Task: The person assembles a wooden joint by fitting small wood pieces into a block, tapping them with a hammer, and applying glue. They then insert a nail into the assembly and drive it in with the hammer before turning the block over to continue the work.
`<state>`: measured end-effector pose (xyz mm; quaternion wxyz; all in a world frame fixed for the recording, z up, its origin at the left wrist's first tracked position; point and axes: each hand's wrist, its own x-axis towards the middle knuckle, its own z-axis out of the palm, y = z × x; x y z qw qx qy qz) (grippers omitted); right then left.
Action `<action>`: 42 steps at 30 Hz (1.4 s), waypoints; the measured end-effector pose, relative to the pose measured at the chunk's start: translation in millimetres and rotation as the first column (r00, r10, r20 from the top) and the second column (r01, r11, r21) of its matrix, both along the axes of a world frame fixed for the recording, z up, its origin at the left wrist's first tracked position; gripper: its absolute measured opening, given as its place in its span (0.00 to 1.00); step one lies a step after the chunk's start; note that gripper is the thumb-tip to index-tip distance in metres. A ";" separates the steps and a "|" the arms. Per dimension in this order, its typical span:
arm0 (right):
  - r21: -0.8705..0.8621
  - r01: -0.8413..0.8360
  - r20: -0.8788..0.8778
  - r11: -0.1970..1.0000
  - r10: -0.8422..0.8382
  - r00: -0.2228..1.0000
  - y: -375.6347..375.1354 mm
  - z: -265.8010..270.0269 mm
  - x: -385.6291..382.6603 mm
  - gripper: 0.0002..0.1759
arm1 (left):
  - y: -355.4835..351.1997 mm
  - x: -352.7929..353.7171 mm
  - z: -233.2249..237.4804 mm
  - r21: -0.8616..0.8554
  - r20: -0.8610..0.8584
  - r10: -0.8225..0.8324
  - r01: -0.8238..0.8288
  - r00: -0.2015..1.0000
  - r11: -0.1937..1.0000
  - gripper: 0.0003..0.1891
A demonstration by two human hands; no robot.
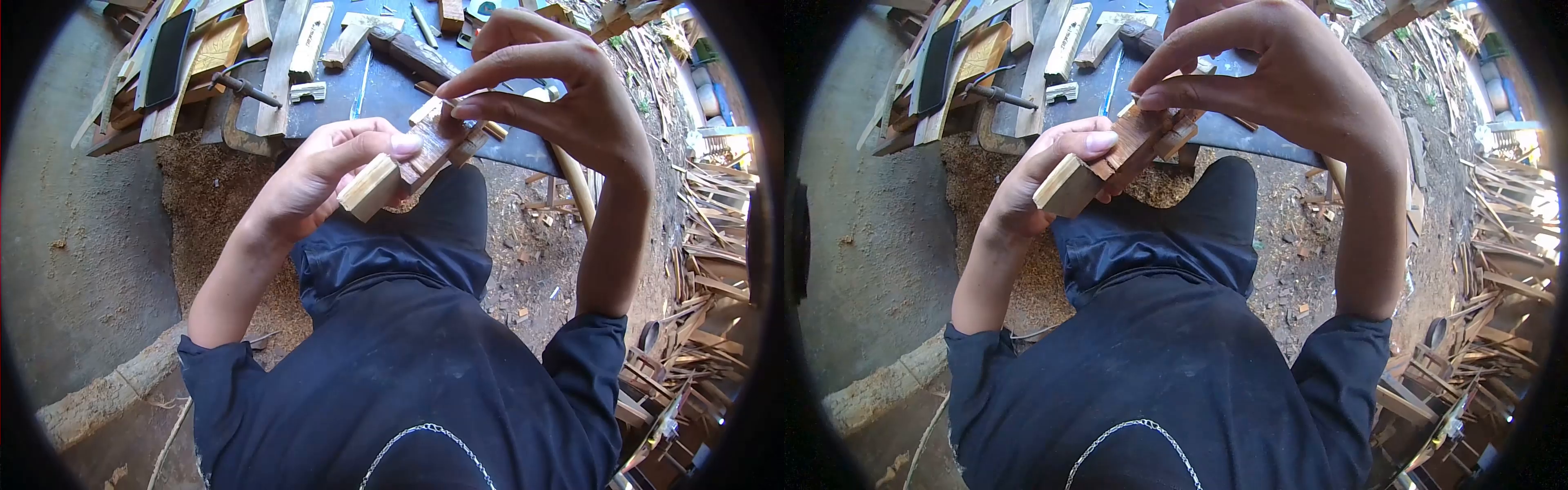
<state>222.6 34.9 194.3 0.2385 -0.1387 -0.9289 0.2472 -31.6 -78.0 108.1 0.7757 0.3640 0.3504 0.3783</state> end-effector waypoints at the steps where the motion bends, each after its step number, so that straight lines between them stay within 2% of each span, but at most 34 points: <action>1: 0.011 0.019 0.012 1.000 -0.019 1.000 -3.1 2.1 0.3 0.14 | -1.1 1.0 1.5 -0.002 -0.006 0.006 -0.006 1.000 1.000 0.18; 13: 0.092 0.148 0.055 0.985 -0.153 0.987 -18.5 8.5 3.3 0.11 | -8.5 3.6 -0.5 0.051 0.052 0.063 -0.066 0.997 0.997 0.18; 15: 0.045 0.139 -0.005 0.989 -0.139 0.990 -15.1 0.2 3.9 0.12 | -12.6 6.1 1.1 0.101 0.092 0.106 -0.115 0.990 0.988 0.18; 16: 0.023 0.132 -0.035 0.991 -0.131 0.991 -13.5 -2.6 4.3 0.12 | -10.1 4.6 0.0 0.097 0.125 0.076 -0.088 0.989 0.991 0.18; 19: -0.075 0.347 -0.108 0.935 -0.353 0.929 -21.4 1.1 8.3 0.14 | -2.1 -4.8 0.5 0.079 0.200 0.012 -0.029 0.980 0.996 0.19; 21: -0.126 0.320 -0.247 0.939 -0.342 0.907 -15.5 -14.5 15.3 0.16 | 0.1 -11.5 -3.2 0.085 0.158 0.038 -0.052 0.987 0.995 0.19; 22: -0.205 0.306 -0.261 0.930 -0.354 0.898 -14.0 -16.3 19.5 0.17 | -1.0 -10.8 -0.7 0.152 0.141 0.038 -0.060 0.989 0.987 0.19; 24: -0.013 0.234 -0.202 0.972 -0.232 0.952 -12.0 -9.2 23.6 0.16 | -2.1 -5.4 12.9 0.281 0.108 0.050 -0.079 0.993 0.956 0.19; 25: 0.080 0.194 -0.161 0.978 -0.180 0.970 -13.0 -6.1 25.6 0.15 | 6.3 -5.8 17.6 0.207 0.024 -0.002 -0.003 1.000 0.978 0.19; 26: 0.042 0.215 -0.212 0.976 -0.202 0.956 -15.8 -6.7 23.9 0.14 | 11.8 -5.1 21.3 0.125 -0.056 -0.062 0.069 0.997 0.990 0.19; 27: 0.005 0.234 -0.263 0.972 -0.225 0.938 -19.7 -7.3 18.5 0.14 | 8.3 3.6 25.5 0.191 -0.197 0.074 -0.036 0.978 0.981 0.20; 28: -0.008 0.290 -0.269 0.957 -0.282 0.921 -23.5 -5.7 19.7 0.13 | 6.6 9.8 20.0 0.272 -0.192 0.178 -0.122 0.965 0.955 0.19; 32: -0.107 0.453 -0.339 0.885 -0.461 0.820 -33.5 -9.3 21.6 0.12 | 3.8 29.4 19.6 0.415 -0.169 0.389 -0.293 0.906 0.861 0.19; 33: -0.100 0.540 -0.288 0.836 -0.543 0.789 -42.4 -7.0 18.9 0.10 | 4.5 35.2 16.0 0.435 -0.139 0.425 -0.330 0.895 0.838 0.19; 34: 0.018 0.592 -0.306 0.806 -0.559 0.771 -46.5 -9.8 12.0 0.10 | 5.5 40.2 10.9 0.451 -0.108 0.458 -0.367 0.882 0.813 0.19; 35: 0.068 0.609 -0.249 0.790 -0.578 0.777 -53.6 -9.1 7.9 0.10 | 6.7 42.7 7.3 0.484 -0.156 0.480 -0.357 0.863 0.799 0.20; 36: 0.118 0.624 -0.191 0.773 -0.599 0.778 -58.7 -9.0 4.3 0.10 | 7.4 46.5 3.9 0.468 -0.135 0.490 -0.380 0.861 0.798 0.21; 37: 0.256 0.595 -0.270 0.762 -0.534 0.801 -56.6 -17.7 -0.2 0.11 | 7.5 51.1 0.5 0.450 -0.114 0.498 -0.402 0.859 0.797 0.21; 42: 0.392 0.648 -0.189 0.653 -0.632 0.751 -68.4 -29.4 -16.8 0.12 | 8.0 68.1 -14.5 0.441 -0.032 0.552 -0.484 0.833 0.756 0.23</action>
